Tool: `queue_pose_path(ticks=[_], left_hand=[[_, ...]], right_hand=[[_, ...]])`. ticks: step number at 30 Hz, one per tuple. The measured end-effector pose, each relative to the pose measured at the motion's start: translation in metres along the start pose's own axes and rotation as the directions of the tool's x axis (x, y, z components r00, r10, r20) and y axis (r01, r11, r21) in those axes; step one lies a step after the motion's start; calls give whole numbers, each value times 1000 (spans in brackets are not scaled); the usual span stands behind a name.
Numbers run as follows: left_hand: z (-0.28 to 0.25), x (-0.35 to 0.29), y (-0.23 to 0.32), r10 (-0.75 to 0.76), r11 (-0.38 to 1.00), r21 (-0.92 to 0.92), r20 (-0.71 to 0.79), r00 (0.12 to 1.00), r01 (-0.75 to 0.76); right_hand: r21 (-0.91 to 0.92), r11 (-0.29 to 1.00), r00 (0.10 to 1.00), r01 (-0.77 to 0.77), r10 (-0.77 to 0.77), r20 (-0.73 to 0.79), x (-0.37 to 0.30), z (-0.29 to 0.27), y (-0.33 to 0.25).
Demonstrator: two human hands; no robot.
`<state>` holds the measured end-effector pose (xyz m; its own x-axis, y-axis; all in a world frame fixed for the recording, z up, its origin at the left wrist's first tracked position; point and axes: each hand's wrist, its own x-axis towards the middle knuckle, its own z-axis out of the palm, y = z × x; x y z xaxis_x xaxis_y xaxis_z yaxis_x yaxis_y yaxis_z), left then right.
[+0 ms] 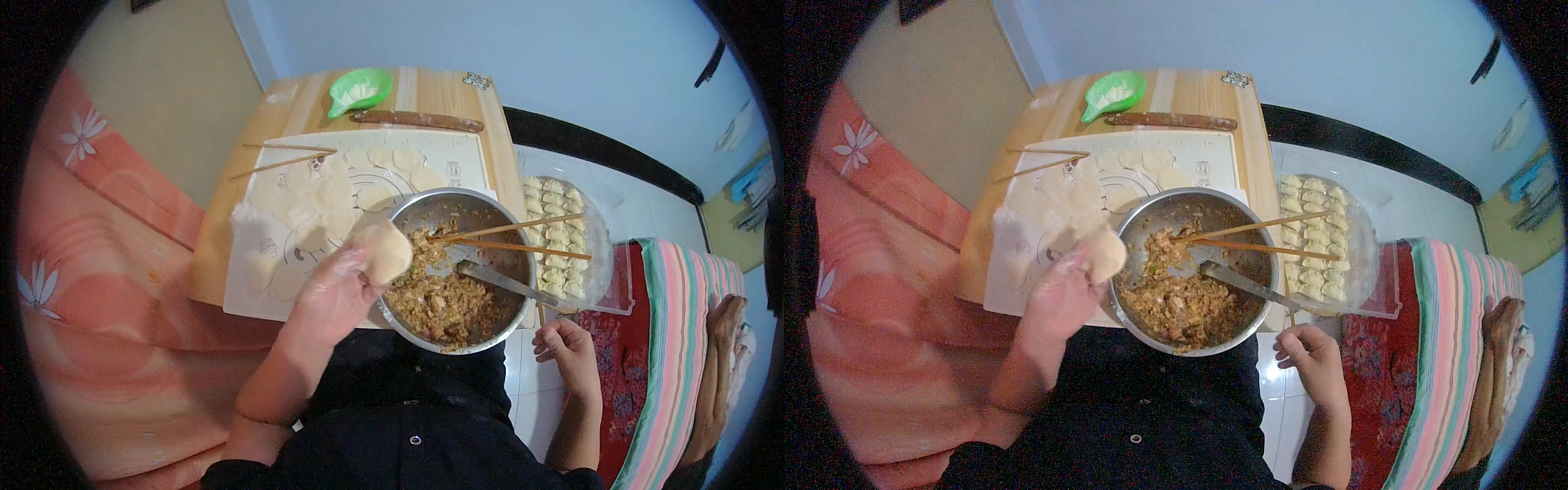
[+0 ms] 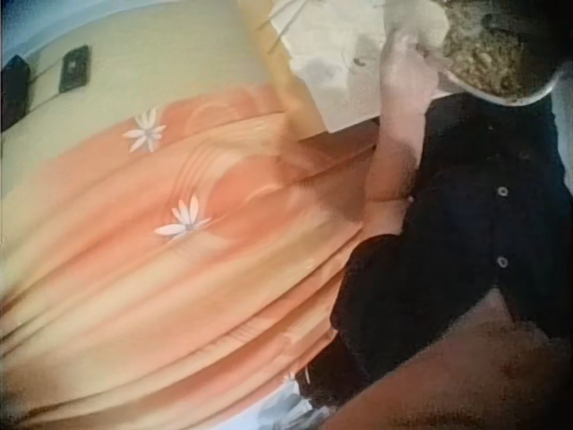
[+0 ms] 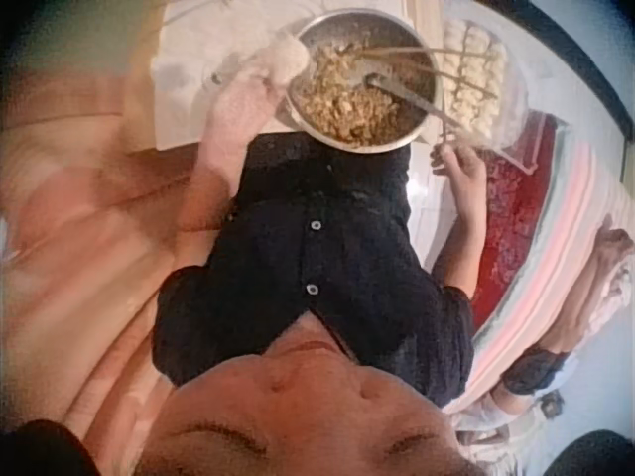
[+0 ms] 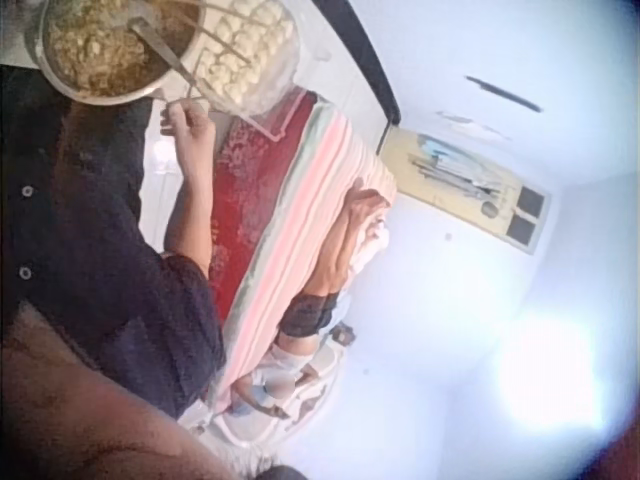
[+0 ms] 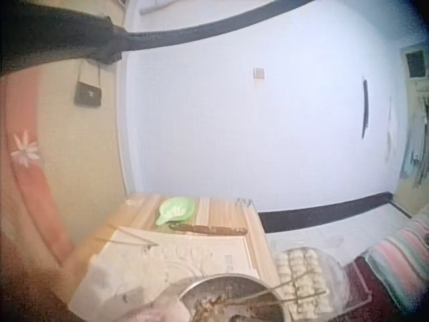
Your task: The person is making dumplings by hand. They pick up a round dough wrapper, use a spoon to place a meat filling in the center, and then fold and pinch the edges to seal the dumpling. The finished dumplings are placed in a plastic container on the table.
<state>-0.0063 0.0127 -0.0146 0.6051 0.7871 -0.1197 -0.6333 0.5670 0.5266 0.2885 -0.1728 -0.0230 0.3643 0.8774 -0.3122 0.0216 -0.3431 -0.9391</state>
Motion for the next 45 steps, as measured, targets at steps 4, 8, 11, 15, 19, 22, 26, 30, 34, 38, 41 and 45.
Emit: queue_pose_path(ticks=[4, 8, 11, 15, 19, 22, 26, 30, 34, 38, 41, 45], left_hand=[[-1, -5, 11, 4, 1000, 24, -113, 994, -1], [-12, -4, 8, 17, 999, 32, -152, 988, -12], [-16, -6, 8, 56, 996, 75, -193, 980, -42], [-17, -7, 5, 56, 997, 73, -239, 969, -39], [1, 1, 2, 11, 989, 150, -208, 978, 21], [-5, -2, 3, -24, 988, 146, -131, 991, 43], [-3, -4, 1, 7, 984, 175, -227, 974, 34], [-8, -1, -2, -27, 985, 161, -222, 975, 64], [-3, -3, -2, -35, 980, 182, -213, 976, 75], [-5, -5, -2, -54, 984, 159, -159, 986, 80], [-7, -6, -4, -50, 986, 150, -157, 986, 74], [-6, -7, -4, -62, 985, 151, -163, 985, 87]], right_hand=[[106, 989, 992, 101, -92, -86, 27, 2, 28], [-59, 943, 934, 327, -332, -129, 47, 11, 26], [-321, 819, 859, 475, -511, -35, 51, 16, 7], [-475, 700, 826, 534, -553, 112, 55, 28, -27], [-564, 510, 708, 650, -676, 205, 69, 48, -40], [-673, 452, 709, 585, -688, 154, 57, 35, -43], [-665, 515, 747, 541, -658, 98, 51, 26, -40], [-388, 810, 881, 440, -474, 10, 53, 25, -24], [-162, 951, 961, 263, -273, -46, 53, 18, -30], [-172, 953, 966, 251, -257, -17, 54, 17, -29], [-113, 965, 972, 235, -235, 16, 59, 12, -23], [-4, 986, 986, 164, -165, -34, 72, 3, -14]])
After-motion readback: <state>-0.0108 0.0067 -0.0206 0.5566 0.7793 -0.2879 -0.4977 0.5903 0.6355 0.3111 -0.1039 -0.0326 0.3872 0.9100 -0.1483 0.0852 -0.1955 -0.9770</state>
